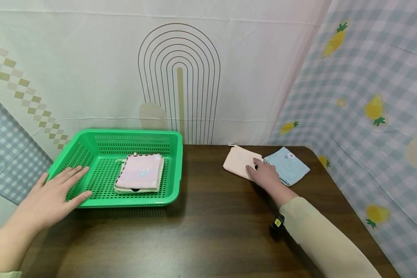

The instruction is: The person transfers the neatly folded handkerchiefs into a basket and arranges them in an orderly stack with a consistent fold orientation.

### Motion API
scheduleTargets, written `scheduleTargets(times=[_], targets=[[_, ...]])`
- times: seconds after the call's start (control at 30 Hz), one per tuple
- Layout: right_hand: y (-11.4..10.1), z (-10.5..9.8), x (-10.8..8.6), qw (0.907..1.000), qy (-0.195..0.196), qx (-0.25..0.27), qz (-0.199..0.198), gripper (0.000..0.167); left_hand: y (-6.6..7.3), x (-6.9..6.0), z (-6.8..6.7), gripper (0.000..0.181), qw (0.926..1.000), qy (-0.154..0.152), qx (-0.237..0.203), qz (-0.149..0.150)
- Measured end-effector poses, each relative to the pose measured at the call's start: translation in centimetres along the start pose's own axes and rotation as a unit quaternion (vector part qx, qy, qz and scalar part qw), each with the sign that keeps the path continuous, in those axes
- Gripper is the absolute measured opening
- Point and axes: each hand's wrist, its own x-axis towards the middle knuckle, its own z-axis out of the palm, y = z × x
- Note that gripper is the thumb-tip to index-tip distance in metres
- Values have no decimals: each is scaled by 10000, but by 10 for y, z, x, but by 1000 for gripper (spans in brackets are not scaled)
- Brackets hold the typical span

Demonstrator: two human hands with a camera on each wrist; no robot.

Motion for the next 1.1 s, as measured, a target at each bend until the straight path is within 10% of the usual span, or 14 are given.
scheduleTargets(times=[1.1], targets=[[-12, 4, 17, 9984, -10, -229, 509, 67, -2, 0, 2, 82, 10000, -62, -28, -52]])
